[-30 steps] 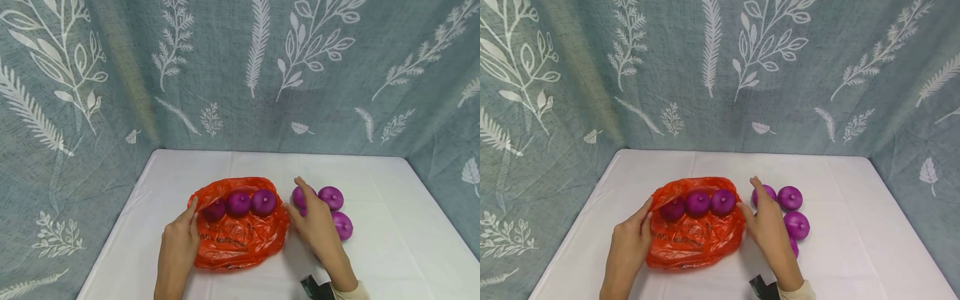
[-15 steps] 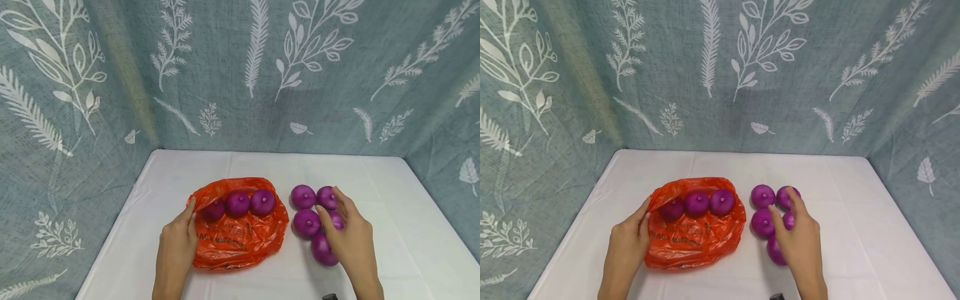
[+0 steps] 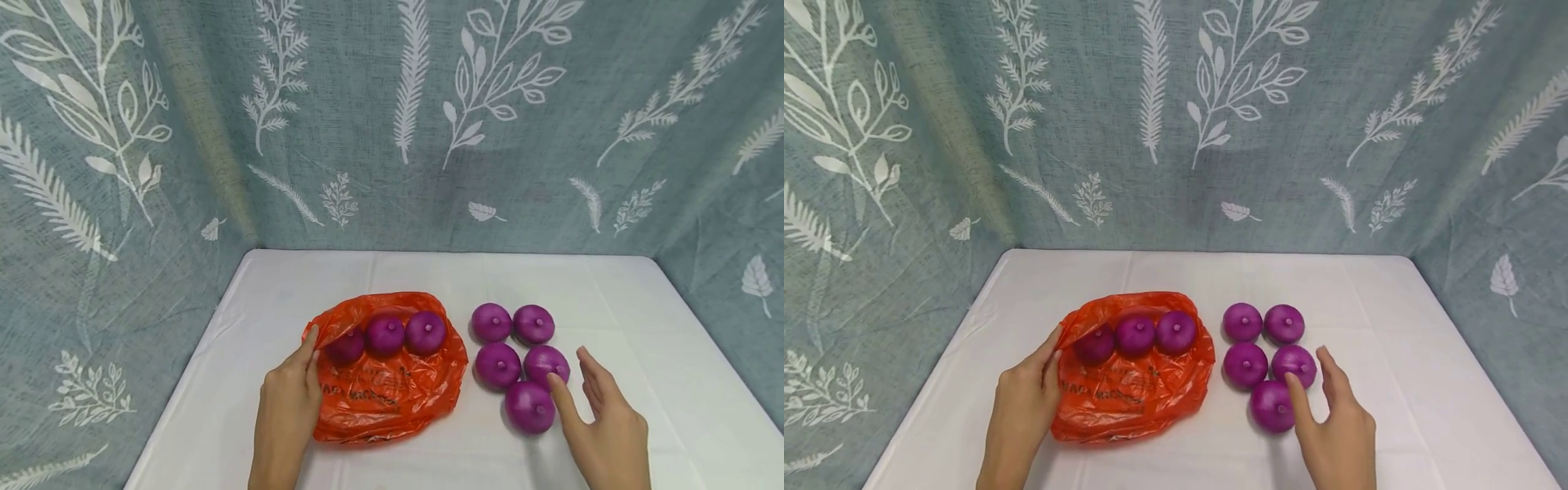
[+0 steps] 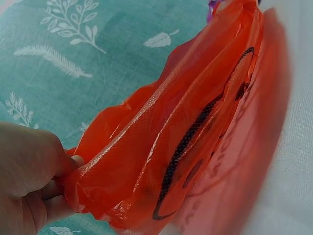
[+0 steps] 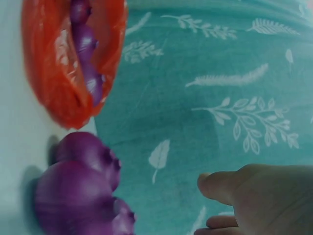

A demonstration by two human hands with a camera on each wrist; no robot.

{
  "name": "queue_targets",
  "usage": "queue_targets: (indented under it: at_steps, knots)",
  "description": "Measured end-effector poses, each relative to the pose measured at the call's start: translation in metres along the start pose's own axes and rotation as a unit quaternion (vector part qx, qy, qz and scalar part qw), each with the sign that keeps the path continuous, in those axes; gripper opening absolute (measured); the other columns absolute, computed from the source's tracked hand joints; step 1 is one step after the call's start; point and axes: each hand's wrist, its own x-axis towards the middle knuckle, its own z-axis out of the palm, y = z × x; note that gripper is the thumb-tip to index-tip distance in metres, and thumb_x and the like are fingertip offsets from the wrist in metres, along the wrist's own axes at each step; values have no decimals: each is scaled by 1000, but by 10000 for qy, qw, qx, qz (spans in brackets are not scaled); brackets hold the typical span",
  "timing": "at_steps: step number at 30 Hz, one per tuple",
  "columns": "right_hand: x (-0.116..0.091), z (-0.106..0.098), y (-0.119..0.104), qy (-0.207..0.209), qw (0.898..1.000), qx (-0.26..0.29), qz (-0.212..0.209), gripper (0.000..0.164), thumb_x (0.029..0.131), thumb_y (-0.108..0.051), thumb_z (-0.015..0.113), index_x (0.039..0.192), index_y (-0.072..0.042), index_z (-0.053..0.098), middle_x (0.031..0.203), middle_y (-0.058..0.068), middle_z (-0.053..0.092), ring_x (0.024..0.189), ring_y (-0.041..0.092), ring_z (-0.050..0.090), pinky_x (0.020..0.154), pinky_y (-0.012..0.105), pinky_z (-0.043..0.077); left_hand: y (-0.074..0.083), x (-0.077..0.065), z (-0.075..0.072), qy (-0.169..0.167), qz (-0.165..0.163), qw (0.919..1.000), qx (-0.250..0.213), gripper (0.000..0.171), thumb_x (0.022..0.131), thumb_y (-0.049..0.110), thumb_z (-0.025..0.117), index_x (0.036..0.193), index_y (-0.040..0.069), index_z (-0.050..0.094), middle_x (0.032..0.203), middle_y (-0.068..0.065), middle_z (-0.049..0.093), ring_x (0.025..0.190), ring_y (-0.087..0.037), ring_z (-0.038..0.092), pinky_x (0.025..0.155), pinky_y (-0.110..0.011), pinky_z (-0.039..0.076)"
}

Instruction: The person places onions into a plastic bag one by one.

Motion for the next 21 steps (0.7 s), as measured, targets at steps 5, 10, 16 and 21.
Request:
queue_targets:
  at_steps: [5, 10, 16, 21]
  knots:
    - [-11, -2, 11, 118, 9995, -156, 235, 64, 95, -38, 82, 148, -7, 61, 143, 18, 65, 124, 40, 67, 84, -7, 32, 1, 1, -1, -27, -64, 10000, 37, 44, 103, -3, 62, 147, 1, 61, 127, -27, 71, 110, -44, 73, 88, -57, 61]
    - [-22, 0, 21, 339, 9988, -237, 250, 64, 93, -35, 84, 145, -3, 63, 136, 24, 67, 114, 47, 70, 82, -7, 30, 1, 1, -1, -17, -36, 10000, 15, 44, 103, -4, 62, 147, 0, 61, 126, -27, 71, 109, -43, 73, 87, -57, 62]
    - [-38, 8, 25, 450, 9975, -161, 511, 66, 89, -32, 89, 142, -2, 65, 134, 25, 68, 113, 48, 70, 82, -7, 30, 3, 0, 0, 9, 22, 10000, 32, 43, 102, -4, 62, 146, 0, 62, 124, -27, 72, 105, -42, 75, 84, -56, 62]
    - [-48, 15, 25, 230, 9967, -511, 594, 72, 89, -36, 87, 147, -2, 60, 138, 23, 66, 114, 48, 69, 90, 26, 59, 5, 0, 0, 18, 18, 10000, 51, 43, 103, -3, 62, 146, -1, 62, 121, -28, 73, 103, -42, 75, 83, -55, 63]
